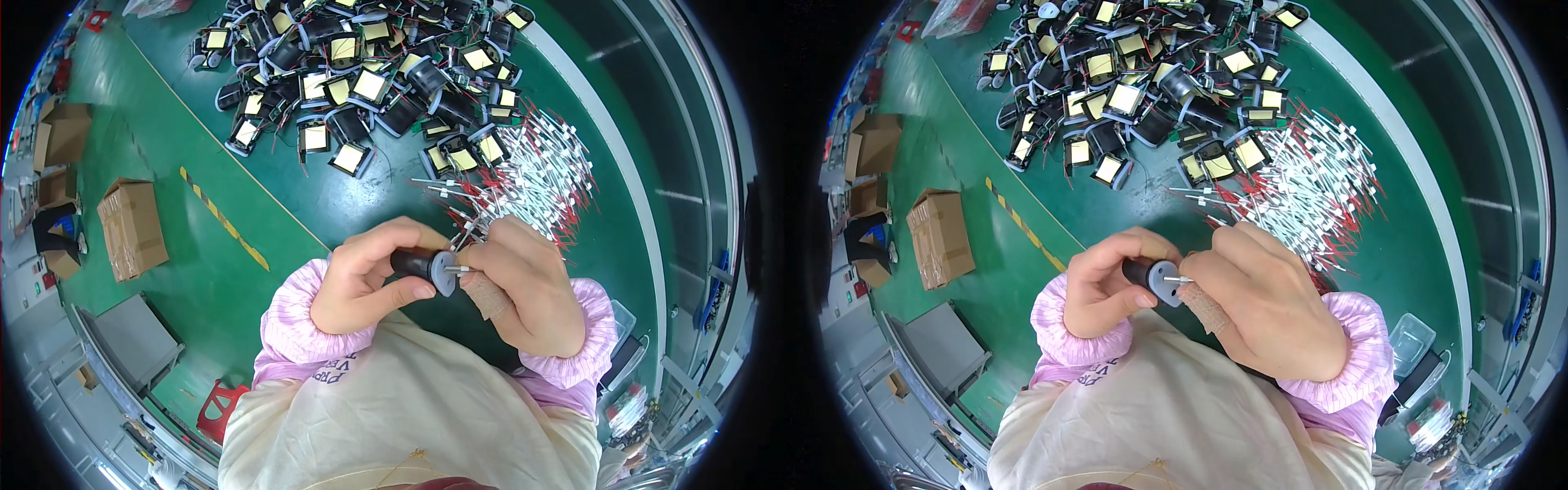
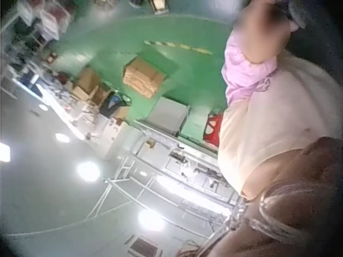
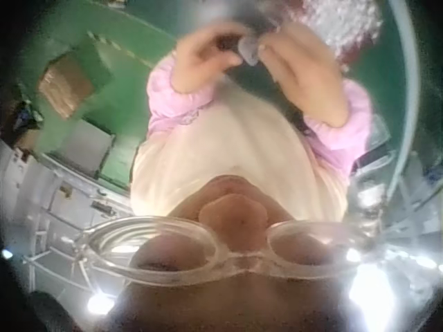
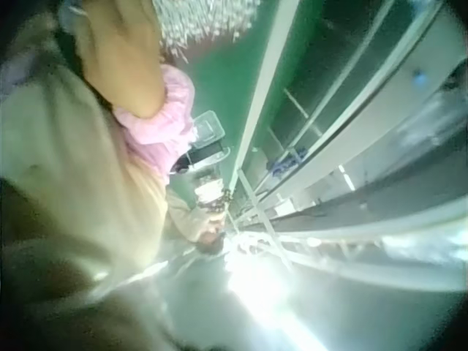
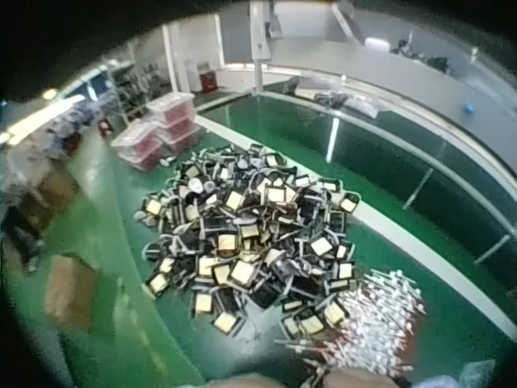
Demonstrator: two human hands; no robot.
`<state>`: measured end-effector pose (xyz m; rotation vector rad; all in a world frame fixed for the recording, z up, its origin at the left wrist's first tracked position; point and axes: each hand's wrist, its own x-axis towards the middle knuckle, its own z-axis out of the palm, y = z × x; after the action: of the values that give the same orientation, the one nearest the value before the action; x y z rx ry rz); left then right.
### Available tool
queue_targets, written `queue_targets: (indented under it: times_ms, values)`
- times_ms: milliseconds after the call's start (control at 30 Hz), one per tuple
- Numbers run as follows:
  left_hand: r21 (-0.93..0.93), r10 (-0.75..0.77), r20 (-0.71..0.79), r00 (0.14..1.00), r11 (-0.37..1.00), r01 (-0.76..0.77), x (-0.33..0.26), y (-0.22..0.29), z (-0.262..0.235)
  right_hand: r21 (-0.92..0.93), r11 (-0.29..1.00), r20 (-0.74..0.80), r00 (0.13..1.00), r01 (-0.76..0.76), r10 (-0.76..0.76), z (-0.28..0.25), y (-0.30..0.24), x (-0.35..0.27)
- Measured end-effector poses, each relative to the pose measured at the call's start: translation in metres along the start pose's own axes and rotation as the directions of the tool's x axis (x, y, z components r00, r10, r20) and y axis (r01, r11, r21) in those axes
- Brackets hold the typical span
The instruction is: The person repeatedly picks up small grey electronic components and red wires from a table. Using a small metal tool, they insert the wires into the components and secure them. The completed units are placed back onto the table among a large pile of similar items.
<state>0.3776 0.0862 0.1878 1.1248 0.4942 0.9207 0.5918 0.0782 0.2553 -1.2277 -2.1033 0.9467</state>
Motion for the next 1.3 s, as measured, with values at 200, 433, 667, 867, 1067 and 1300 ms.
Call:
queue_targets:
  times_ms: [200, 433, 667, 867, 1067, 1300]
  values:
    - [0.273, 0.096, 0.062, 0.993, 0.956, -0.110, 0.005, 0.012, -0.001, 0.040, 0.995, 0.049, 0.995, 0.087, -0.089, 0.000, 0.002, -0.003]
    - [0.667, 0.269, 0.047, 0.962, 0.708, -0.230, 0.002, 0.021, 0.016, -0.490, 0.866, -0.187, 0.959, 0.097, -0.214, 0.031, -0.011, -0.011]
    - [0.543, 0.235, 0.124, 0.964, 0.797, -0.265, -0.003, 0.033, 0.018, -0.176, 0.971, -0.128, 0.974, 0.162, -0.186, 0.015, -0.022, -0.020]
    - [0.625, 0.188, 0.098, 0.977, 0.753, -0.207, 0.006, 0.025, 0.017, -0.191, 0.978, -0.143, 0.983, 0.088, -0.116, 0.008, -0.001, -0.019]
    - [0.997, 0.437, -0.080, 0.896, 0.019, 0.080, 0.027, -0.009, -0.019, 0.242, 0.815, -0.509, 0.646, -0.527, 0.569, -0.082, 0.093, -0.059]
    - [0.989, 0.244, -0.144, 0.959, 0.020, 0.144, 0.023, -0.026, -0.031, 0.566, 0.764, -0.722, 0.261, -0.310, 0.641, -0.137, 0.191, -0.102]
